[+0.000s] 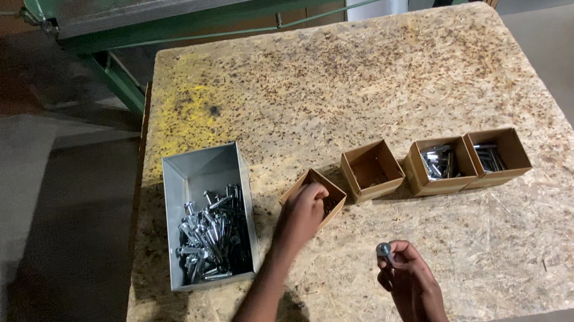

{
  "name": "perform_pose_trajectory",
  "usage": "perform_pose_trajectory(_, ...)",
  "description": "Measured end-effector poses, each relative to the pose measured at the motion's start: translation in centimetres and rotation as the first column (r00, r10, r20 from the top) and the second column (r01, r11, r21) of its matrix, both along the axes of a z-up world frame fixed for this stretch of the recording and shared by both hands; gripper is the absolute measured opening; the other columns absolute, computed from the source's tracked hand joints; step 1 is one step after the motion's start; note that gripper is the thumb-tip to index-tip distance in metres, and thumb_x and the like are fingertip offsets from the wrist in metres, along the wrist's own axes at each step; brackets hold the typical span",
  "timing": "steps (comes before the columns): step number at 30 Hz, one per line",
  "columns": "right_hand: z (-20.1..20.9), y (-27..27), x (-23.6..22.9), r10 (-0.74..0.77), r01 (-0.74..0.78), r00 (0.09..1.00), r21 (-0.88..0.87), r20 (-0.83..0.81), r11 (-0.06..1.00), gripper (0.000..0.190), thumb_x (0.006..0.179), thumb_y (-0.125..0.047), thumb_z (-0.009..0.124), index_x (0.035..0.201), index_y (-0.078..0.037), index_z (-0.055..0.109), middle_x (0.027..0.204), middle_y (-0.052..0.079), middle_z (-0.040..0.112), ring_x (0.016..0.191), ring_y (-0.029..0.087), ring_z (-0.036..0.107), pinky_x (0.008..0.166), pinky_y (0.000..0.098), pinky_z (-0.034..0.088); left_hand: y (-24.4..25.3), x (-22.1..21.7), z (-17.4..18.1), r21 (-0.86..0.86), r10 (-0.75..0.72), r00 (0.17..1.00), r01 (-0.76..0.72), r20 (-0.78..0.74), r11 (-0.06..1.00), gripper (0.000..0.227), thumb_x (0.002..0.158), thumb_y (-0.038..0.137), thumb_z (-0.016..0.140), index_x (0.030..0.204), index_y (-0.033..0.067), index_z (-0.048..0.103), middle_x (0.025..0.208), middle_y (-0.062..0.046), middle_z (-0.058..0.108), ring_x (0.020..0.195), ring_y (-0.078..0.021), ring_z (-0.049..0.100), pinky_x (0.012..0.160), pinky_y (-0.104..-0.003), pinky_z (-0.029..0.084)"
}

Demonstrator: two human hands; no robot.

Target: The person repeatedly picks a bolt from a metal bin, takes a nut from a small cardboard box, and threads the nut onto the bolt by hand. The assembled fasteners are placed into a second cardboard box. The process continues throughout the clip.

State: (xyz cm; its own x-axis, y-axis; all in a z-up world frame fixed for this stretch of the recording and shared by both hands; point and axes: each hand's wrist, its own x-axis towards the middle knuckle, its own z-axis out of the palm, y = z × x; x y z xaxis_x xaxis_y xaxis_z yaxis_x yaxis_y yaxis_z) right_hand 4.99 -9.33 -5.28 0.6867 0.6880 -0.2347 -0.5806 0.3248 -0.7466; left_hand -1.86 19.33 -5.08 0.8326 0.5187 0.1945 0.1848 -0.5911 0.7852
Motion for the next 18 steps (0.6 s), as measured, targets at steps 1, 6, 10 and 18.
perform_pose_trajectory(1,0.3,-0.1,-0.1,0.0,0.0,1.0,-0.001,-0.002,1.0,0.022,0.095,-0.007,0.064,0.117,-0.006,0.065,0.106,0.014,0.066,0.088,0.018,0.053,0.069,0.036,0.035,1.1,1.6,-1.2,-0.001,0.0,1.0,0.0,-0.002,1.0,0.021,0.106,-0.005,0.064,0.119,0.0066,0.076,0.115,-0.013,0.084,0.094,-0.0268,0.078,0.076,-0.04,0.062)
perform_pose_trajectory(6,0.3,-1.1,-0.5,0.013,-0.013,1.0,0.018,-0.018,1.0,0.027,0.091,-0.003,0.062,0.117,-0.003,0.065,0.102,0.015,0.063,0.074,0.017,0.046,0.068,0.0358,0.034,5.9,9.2,-10.6,0.06,-0.188,0.382,0.552,-0.905,0.832,0.018,0.113,0.004,0.072,0.127,0.0038,0.083,0.107,-0.015,0.085,0.088,-0.0364,0.081,0.066,-0.054,0.061)
perform_pose_trajectory(10,0.3,-1.9,-0.2,0.009,-0.009,0.999,-0.011,-0.046,1.0,0.031,0.09,0.001,0.057,0.119,-0.001,0.065,0.1,0.015,0.061,0.074,0.018,0.044,0.067,0.0374,0.031,5.6,10.0,-12.4,-0.016,-0.195,0.266,0.555,-0.944,0.832,0.022,0.114,-0.007,0.064,0.13,-0.0047,0.08,0.115,-0.021,0.079,0.095,-0.044,0.077,0.079,-0.063,0.062)
perform_pose_trajectory(18,-1.5,-2.5,0.3,-0.019,0.02,0.995,0.014,-0.097,1.0,0.034,0.092,0.005,0.059,0.125,-0.003,0.065,0.101,0.017,0.061,0.076,0.017,0.048,0.072,0.0361,0.035,5.9,7.7,-9.1,0.002,-0.195,0.366,0.473,-0.91,0.881,0.044,0.101,-0.011,0.079,0.144,0.0008,0.074,0.148,-0.02,0.075,0.128,-0.0398,0.079,0.094,-0.053,0.07)
